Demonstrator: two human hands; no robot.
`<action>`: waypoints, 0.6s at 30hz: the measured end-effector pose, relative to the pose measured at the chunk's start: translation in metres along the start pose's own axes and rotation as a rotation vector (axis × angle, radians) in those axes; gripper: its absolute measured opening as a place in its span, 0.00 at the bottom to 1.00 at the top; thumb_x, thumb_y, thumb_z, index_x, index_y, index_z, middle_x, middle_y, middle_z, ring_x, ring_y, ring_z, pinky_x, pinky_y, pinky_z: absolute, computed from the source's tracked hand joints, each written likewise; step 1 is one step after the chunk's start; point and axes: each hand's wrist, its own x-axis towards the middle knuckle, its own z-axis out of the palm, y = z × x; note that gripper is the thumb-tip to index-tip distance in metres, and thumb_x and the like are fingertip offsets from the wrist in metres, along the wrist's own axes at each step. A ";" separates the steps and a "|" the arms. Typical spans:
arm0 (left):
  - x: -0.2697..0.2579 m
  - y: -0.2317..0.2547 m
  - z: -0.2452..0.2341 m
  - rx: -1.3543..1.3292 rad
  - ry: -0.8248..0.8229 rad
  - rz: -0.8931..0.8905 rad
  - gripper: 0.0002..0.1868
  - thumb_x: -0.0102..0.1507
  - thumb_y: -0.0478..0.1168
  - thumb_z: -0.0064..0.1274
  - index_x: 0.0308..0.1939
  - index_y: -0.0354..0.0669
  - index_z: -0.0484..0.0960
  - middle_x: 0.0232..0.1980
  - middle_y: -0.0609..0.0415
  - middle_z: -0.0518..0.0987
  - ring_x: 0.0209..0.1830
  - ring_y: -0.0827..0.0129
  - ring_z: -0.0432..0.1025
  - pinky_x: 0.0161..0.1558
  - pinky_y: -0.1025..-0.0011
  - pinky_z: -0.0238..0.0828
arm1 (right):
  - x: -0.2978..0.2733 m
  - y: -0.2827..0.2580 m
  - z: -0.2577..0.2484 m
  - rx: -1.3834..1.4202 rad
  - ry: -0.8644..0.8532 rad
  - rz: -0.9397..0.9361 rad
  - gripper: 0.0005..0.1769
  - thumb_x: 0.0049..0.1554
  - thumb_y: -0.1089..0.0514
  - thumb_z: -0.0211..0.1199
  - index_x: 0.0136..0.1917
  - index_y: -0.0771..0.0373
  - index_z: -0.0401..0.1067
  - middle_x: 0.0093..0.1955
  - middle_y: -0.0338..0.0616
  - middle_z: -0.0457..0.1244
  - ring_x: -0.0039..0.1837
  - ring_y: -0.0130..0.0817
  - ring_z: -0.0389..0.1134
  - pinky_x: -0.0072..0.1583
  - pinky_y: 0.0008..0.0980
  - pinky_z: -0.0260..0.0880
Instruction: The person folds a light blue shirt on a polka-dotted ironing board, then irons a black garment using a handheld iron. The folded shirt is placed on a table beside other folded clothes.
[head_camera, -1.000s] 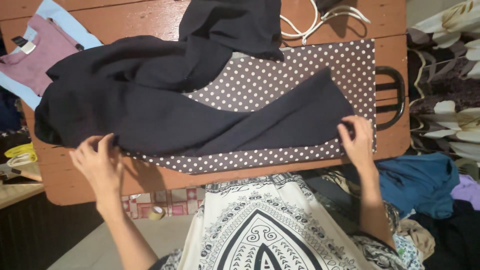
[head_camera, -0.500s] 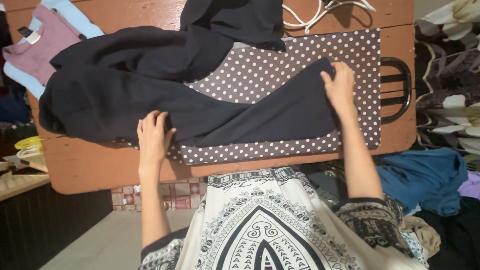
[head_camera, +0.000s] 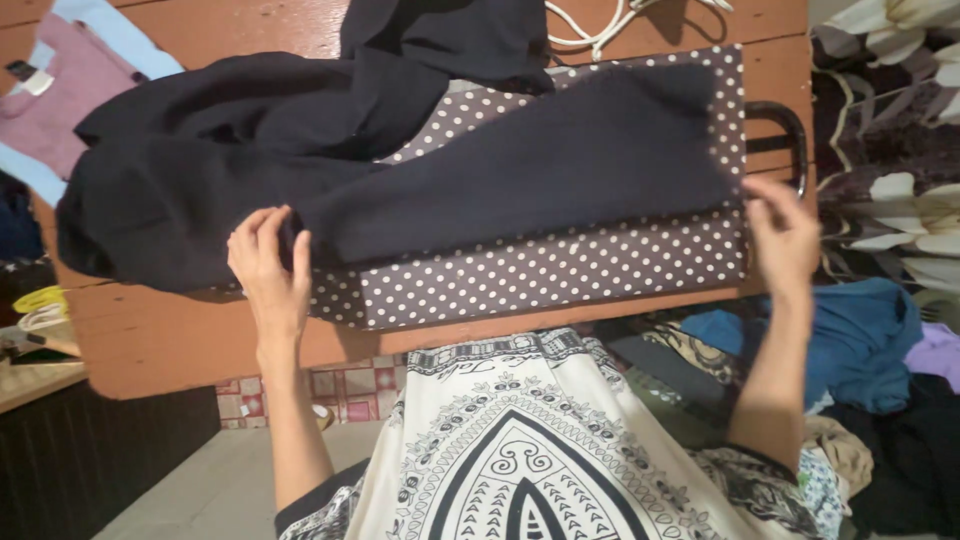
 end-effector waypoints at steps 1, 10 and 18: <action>-0.001 0.000 0.002 0.019 -0.040 0.023 0.17 0.69 0.37 0.60 0.61 0.40 0.78 0.63 0.47 0.74 0.66 0.53 0.66 0.69 0.52 0.59 | -0.008 0.017 0.003 0.008 -0.031 0.180 0.15 0.67 0.66 0.57 0.67 0.66 0.73 0.62 0.44 0.68 0.62 0.27 0.68 0.62 0.25 0.68; -0.007 0.009 0.016 0.034 -0.261 0.131 0.33 0.57 0.47 0.68 0.62 0.39 0.74 0.60 0.45 0.73 0.64 0.50 0.66 0.72 0.43 0.52 | 0.008 0.081 0.064 -0.181 0.156 0.126 0.19 0.64 0.55 0.69 0.61 0.70 0.72 0.51 0.50 0.68 0.49 0.34 0.68 0.53 0.31 0.70; -0.008 0.016 0.023 0.152 -0.311 0.171 0.24 0.58 0.33 0.62 0.59 0.41 0.78 0.54 0.49 0.75 0.56 0.56 0.70 0.60 0.57 0.64 | 0.049 0.056 0.061 0.074 -0.038 0.556 0.15 0.67 0.57 0.70 0.54 0.73 0.70 0.41 0.53 0.64 0.37 0.38 0.61 0.36 0.34 0.56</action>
